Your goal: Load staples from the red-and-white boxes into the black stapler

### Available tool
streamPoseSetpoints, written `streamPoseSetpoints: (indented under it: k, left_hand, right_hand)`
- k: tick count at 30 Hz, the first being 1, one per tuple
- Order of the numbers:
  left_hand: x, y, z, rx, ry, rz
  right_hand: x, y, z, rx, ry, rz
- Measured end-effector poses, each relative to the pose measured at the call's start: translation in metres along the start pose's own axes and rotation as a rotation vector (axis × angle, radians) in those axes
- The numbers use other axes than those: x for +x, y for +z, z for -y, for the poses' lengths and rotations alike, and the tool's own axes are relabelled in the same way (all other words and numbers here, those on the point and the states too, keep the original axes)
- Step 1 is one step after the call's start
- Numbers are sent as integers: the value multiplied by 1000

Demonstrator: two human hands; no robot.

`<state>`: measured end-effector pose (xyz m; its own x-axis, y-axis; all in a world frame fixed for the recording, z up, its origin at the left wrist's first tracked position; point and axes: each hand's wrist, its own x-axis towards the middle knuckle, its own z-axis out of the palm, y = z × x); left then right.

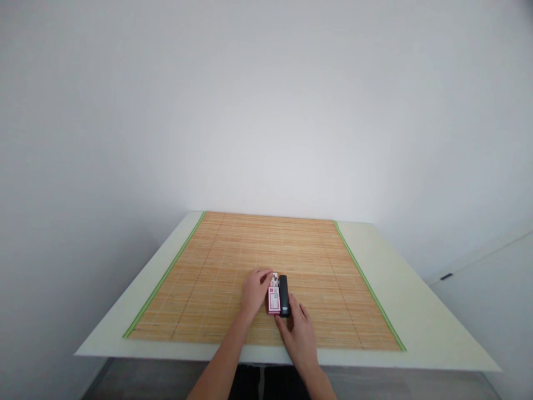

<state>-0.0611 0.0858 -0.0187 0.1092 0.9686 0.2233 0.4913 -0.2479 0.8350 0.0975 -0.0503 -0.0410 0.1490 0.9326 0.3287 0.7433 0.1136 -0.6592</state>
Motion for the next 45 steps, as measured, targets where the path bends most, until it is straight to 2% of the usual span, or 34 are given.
streamPoseSetpoints:
  k: [16,18,20,22,25,28,32,35,41,45]
  left_hand:
    - [-16,0,-11,-102,-90,-71]
    - [-25,1,-16,-190,-195,-127]
    - [-37,5,-25,-391,-367,-170]
    - [-49,10,-38,-628,-507,-143]
    - [-62,16,-60,-757,-565,-93]
    - [-66,21,-77,-709,-568,-143]
    - [-61,37,-94,-685,-514,-135]
    - [-53,60,-106,-713,-483,-78]
    - [-34,117,-127,-851,-366,156]
    - [-25,146,-126,-949,-257,289]
  right_hand:
    - [2,3,-3,19,-32,33]
    - [0,4,-5,29,-31,23]
    - [-2,6,-6,24,-34,15]
    - [-3,8,-6,10,-32,16]
    - [-1,8,-6,9,-28,22]
    - [3,3,-10,56,-27,39]
    - [14,-16,-27,66,-25,64]
    - [26,-45,-49,42,-35,87]
    - [47,-114,-95,30,-9,99]
    - [51,-138,-124,-5,38,129]
